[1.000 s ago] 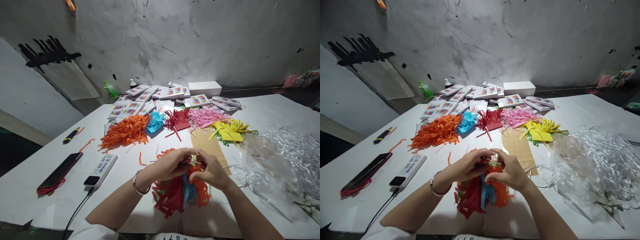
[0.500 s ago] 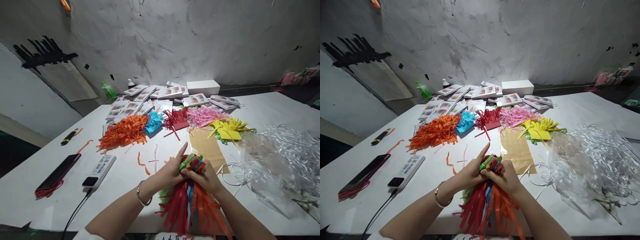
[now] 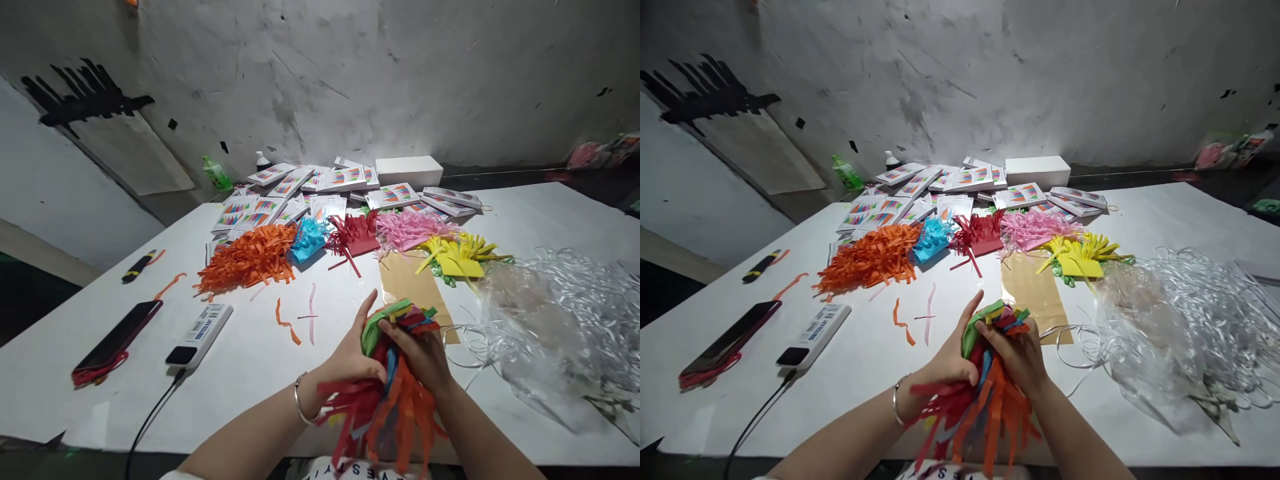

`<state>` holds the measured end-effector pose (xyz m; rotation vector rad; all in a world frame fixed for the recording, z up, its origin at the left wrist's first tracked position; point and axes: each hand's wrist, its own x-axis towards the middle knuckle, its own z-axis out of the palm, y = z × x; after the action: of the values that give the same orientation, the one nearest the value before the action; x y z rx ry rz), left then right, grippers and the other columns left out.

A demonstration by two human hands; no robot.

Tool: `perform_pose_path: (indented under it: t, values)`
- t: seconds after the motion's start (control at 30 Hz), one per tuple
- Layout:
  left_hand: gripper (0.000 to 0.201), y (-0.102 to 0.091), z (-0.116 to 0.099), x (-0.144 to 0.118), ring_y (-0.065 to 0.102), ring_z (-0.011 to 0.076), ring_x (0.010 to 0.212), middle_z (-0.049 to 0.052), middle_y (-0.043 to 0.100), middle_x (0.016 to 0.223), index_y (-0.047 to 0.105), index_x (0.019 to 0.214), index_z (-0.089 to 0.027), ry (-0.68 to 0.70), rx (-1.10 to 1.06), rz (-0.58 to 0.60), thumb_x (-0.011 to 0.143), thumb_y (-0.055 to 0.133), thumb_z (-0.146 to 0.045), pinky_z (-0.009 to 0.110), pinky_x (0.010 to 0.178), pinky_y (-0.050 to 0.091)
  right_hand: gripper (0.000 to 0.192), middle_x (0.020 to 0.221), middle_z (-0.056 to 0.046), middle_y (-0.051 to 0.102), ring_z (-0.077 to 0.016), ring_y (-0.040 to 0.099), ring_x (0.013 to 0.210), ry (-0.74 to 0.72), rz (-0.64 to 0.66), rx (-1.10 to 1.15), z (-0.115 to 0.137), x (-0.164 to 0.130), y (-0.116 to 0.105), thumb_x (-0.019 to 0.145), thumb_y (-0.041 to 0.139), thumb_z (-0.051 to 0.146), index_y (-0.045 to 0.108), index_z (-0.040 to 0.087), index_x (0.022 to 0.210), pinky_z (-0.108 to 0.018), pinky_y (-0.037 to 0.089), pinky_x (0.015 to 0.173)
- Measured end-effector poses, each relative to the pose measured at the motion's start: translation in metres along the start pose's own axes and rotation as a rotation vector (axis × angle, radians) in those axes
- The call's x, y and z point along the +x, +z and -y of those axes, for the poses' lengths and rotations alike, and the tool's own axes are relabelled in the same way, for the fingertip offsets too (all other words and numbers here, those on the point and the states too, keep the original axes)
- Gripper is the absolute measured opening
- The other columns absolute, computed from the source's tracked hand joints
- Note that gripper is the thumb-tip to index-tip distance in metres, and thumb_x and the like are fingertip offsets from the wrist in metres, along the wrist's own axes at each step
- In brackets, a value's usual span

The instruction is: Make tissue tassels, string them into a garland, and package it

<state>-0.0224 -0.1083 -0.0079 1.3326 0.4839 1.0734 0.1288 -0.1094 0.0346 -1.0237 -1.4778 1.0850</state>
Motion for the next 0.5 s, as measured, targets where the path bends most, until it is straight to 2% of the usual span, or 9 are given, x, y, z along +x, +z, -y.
perform_pose_path:
  t: [0.1, 0.17, 0.23, 0.3, 0.4, 0.43, 0.5]
  values:
    - [0.128, 0.012, 0.010, -0.008, 0.037, 0.0423, 0.144, 0.020, 0.039, 0.155, 0.028, 0.155, -0.024, -0.021, -0.026, -0.078, 0.051, 0.090, -0.065, 0.056, 0.119, 0.029, 0.027, 0.081, -0.006, 0.074, -0.0264, 0.070, 0.082, 0.008, -0.047, -0.008, 0.000, 0.002, 0.005, 0.085, 0.069, 0.049, 0.075, 0.023, 0.080, -0.039, 0.058, 0.079]
    - [0.108, 0.014, 0.008, -0.010, 0.044, 0.0424, 0.138, 0.020, 0.049, 0.148, 0.043, 0.148, -0.020, -0.087, 0.040, -0.126, 0.058, 0.092, -0.053, 0.055, 0.117, 0.034, 0.028, 0.082, -0.006, 0.074, -0.0265, 0.069, 0.084, 0.008, -0.037, -0.002, 0.000, 0.006, 0.008, 0.085, 0.068, 0.050, 0.075, 0.023, 0.081, -0.040, 0.057, 0.081]
    - [0.088, 0.008, 0.000, -0.007, 0.053, 0.0408, 0.131, 0.017, 0.059, 0.139, 0.051, 0.142, -0.019, -0.131, 0.105, -0.166, 0.066, 0.090, -0.042, 0.055, 0.113, 0.040, 0.030, 0.082, -0.006, 0.074, -0.0253, 0.069, 0.082, 0.012, -0.012, 0.015, -0.001, 0.011, 0.006, 0.084, 0.070, 0.051, 0.075, 0.022, 0.087, -0.038, 0.058, 0.079]
    - [0.078, -0.006, -0.013, -0.001, 0.057, 0.0395, 0.127, 0.015, 0.062, 0.137, 0.056, 0.138, -0.018, -0.153, 0.152, -0.203, 0.068, 0.087, -0.037, 0.053, 0.111, 0.042, 0.044, 0.094, -0.007, 0.074, -0.0207, 0.067, 0.073, 0.023, 0.044, 0.051, -0.002, 0.017, -0.005, 0.077, 0.077, 0.052, 0.072, 0.021, 0.108, -0.033, 0.058, 0.069]
    - [0.081, -0.041, -0.037, 0.003, 0.058, 0.0372, 0.126, 0.013, 0.064, 0.136, 0.059, 0.136, -0.019, -0.170, 0.227, -0.307, 0.061, 0.089, -0.029, 0.048, 0.111, 0.043, 0.089, 0.126, -0.008, 0.064, -0.0089, 0.055, 0.055, 0.087, 0.141, 0.080, -0.008, 0.020, -0.041, 0.068, 0.086, 0.046, 0.046, 0.030, 0.146, -0.025, 0.049, 0.050]
    - [0.080, -0.053, -0.046, 0.002, 0.059, 0.0364, 0.124, 0.012, 0.066, 0.133, 0.061, 0.133, -0.018, -0.184, 0.237, -0.359, 0.059, 0.090, -0.027, 0.046, 0.110, 0.044, 0.087, 0.125, -0.008, 0.063, -0.0076, 0.052, 0.053, 0.113, 0.158, 0.052, -0.012, 0.020, -0.055, 0.072, 0.083, 0.046, 0.044, 0.031, 0.148, -0.024, 0.046, 0.048]
    - [0.070, -0.076, -0.060, -0.001, 0.065, 0.0346, 0.113, 0.012, 0.073, 0.118, 0.067, 0.121, -0.015, -0.217, 0.232, -0.453, 0.056, 0.090, -0.027, 0.044, 0.102, 0.050, 0.057, 0.101, -0.006, 0.069, -0.0127, 0.058, 0.062, 0.137, 0.223, -0.087, -0.020, 0.018, -0.080, 0.082, 0.072, 0.051, 0.061, 0.025, 0.133, -0.025, 0.047, 0.053]
